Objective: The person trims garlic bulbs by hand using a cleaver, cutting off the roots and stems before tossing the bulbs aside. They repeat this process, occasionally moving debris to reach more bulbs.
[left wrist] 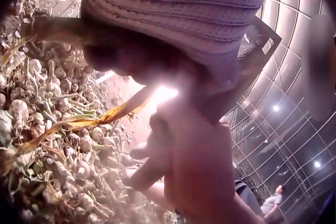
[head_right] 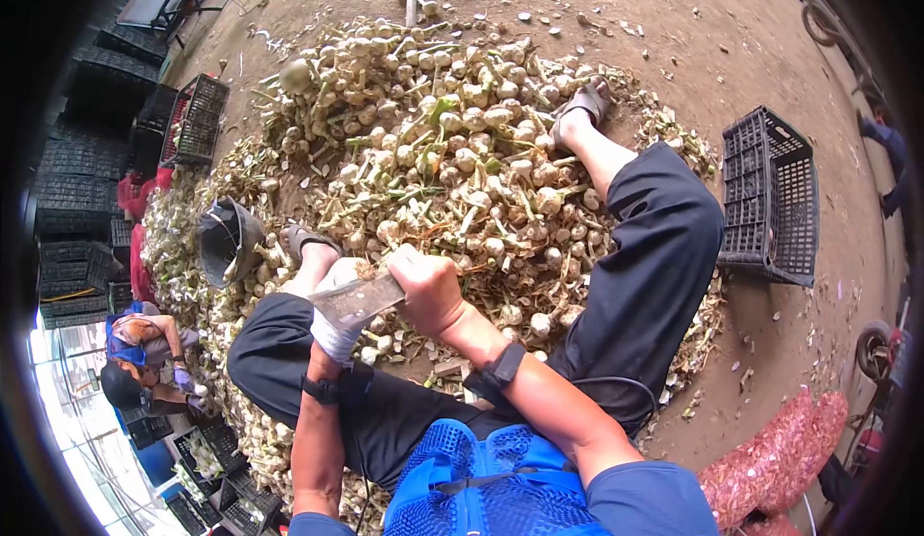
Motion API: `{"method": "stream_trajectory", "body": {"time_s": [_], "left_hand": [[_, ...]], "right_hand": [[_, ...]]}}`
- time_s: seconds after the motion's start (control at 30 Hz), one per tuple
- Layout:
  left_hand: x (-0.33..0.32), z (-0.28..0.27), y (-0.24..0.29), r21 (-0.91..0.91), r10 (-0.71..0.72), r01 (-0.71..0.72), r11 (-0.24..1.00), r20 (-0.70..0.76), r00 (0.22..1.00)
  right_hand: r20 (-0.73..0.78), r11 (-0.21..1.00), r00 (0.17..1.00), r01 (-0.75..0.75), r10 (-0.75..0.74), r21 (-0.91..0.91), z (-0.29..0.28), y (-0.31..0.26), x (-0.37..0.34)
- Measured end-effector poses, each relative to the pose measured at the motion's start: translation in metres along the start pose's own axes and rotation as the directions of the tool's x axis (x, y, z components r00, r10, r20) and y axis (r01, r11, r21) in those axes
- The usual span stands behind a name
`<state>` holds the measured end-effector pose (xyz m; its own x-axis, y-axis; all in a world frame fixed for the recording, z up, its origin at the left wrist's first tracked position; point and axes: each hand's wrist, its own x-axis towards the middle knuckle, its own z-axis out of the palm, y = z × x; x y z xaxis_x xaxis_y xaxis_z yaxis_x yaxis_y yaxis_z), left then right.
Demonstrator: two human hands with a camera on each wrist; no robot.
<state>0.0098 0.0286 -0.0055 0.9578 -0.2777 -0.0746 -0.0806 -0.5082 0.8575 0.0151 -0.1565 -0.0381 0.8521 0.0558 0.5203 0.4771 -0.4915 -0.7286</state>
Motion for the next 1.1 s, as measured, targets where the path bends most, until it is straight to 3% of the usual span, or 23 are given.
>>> {"method": "stream_trajectory", "body": {"time_s": [0.03,0.07,0.1,0.13,0.17,0.23,0.27,0.3,0.33,0.37,0.43,0.5,0.53,0.6,0.63,0.67,0.7,0.77,0.83,0.9,0.97,1.07,1.1], "left_hand": [[0.002,0.001,-0.002,0.277,0.088,-0.093,0.956,0.030,0.996],[0.000,0.000,0.038,-0.050,0.059,-0.063,0.997,-0.082,0.995],[-0.003,-0.002,0.060,-0.118,0.047,-0.052,0.992,-0.044,0.998],[-0.001,0.004,0.061,-0.116,0.034,-0.043,0.992,-0.078,0.996],[0.001,0.008,0.058,-0.117,0.021,-0.035,0.992,-0.120,0.993],[0.008,0.010,0.050,-0.065,0.039,-0.047,0.997,-0.113,0.993],[0.010,0.011,0.053,-0.259,0.008,-0.041,0.965,-0.130,0.992],[0.010,0.011,0.056,-0.437,-0.024,-0.039,0.899,-0.138,0.990],[0.010,0.010,0.051,-0.504,-0.065,-0.004,0.864,-0.120,0.991],[0.012,0.010,0.049,-0.491,-0.019,-0.068,0.868,-0.169,0.985],[0.013,0.011,0.049,-0.652,-0.035,-0.105,0.751,-0.199,0.979],[0.007,0.011,0.059,-0.815,-0.180,-0.003,0.579,-0.131,0.975],[0.005,0.009,0.062,-0.837,-0.170,-0.001,0.547,-0.112,0.979],[0.005,0.003,0.054,-0.857,-0.154,0.002,0.515,-0.091,0.984],[0.007,-0.003,0.036,-0.780,-0.093,-0.058,0.623,-0.148,0.985],[0.009,-0.005,0.032,-0.687,-0.027,-0.119,0.717,-0.198,0.980],[0.006,-0.004,0.029,-0.687,-0.026,-0.119,0.717,-0.197,0.980],[0.004,-0.006,0.041,-0.855,-0.090,-0.105,0.507,-0.173,0.981],[0.002,-0.006,0.047,-0.897,-0.104,-0.108,0.428,-0.167,0.980],[0.000,-0.005,0.042,-0.973,-0.178,-0.068,0.220,-0.109,0.978],[0.001,0.003,0.041,-0.960,-0.194,-0.104,0.261,-0.157,0.968],[0.000,0.006,0.044,-0.980,-0.187,-0.055,0.194,-0.091,0.978],[0.002,0.005,0.047,-0.980,-0.185,-0.056,0.192,-0.092,0.978]], "right_hand": [[-0.034,0.999,0.999,0.009,-0.011,-0.040,0.009,0.019,-0.006],[0.027,0.953,0.984,-0.162,0.174,-0.256,0.025,0.054,-0.020],[0.001,0.853,0.910,-0.389,0.416,-0.347,0.019,0.073,-0.023],[-0.048,0.786,0.843,-0.519,0.536,-0.336,0.018,0.106,-0.036],[-0.099,0.641,0.686,-0.715,0.721,-0.279,0.015,0.111,-0.032],[-0.171,0.699,0.679,-0.705,0.714,0.118,0.010,0.103,-0.028],[-0.046,0.575,0.602,-0.733,0.797,0.364,0.006,0.086,-0.019],[0.076,0.536,0.631,-0.711,0.772,0.456,0.004,0.069,-0.016],[0.205,0.419,0.606,-0.719,0.769,0.554,0.007,0.051,-0.012],[0.332,0.286,0.583,-0.722,0.741,0.630,0.010,0.037,-0.010],[0.609,0.018,0.562,-0.743,0.560,0.669,0.009,0.017,-0.013],[0.736,-0.300,0.483,-0.697,0.474,0.651,0.009,0.003,-0.012],[0.734,-0.357,0.498,-0.653,0.462,0.668,-0.003,-0.011,-0.003],[0.698,-0.347,0.523,-0.618,0.489,0.706,-0.009,-0.004,0.001],[0.661,-0.335,0.545,-0.582,0.516,0.741,-0.014,0.001,0.004],[0.589,-0.213,0.569,-0.591,0.574,0.778,-0.022,0.001,0.012],[0.566,-0.173,0.606,-0.582,0.560,0.794,-0.031,-0.001,0.017],[0.469,0.119,0.726,-0.596,0.504,0.795,-0.039,-0.001,0.022],[0.376,0.382,0.727,-0.645,0.575,0.662,-0.038,-0.013,0.021],[0.230,0.455,0.811,-0.509,0.538,0.731,-0.019,-0.015,0.012],[0.253,0.480,0.806,-0.536,0.535,0.695,-0.013,-0.017,0.011],[0.266,0.484,0.784,-0.571,0.561,0.663,0.009,-0.008,-0.003],[0.277,0.639,0.829,-0.553,0.486,0.534,0.023,0.005,-0.017]]}}
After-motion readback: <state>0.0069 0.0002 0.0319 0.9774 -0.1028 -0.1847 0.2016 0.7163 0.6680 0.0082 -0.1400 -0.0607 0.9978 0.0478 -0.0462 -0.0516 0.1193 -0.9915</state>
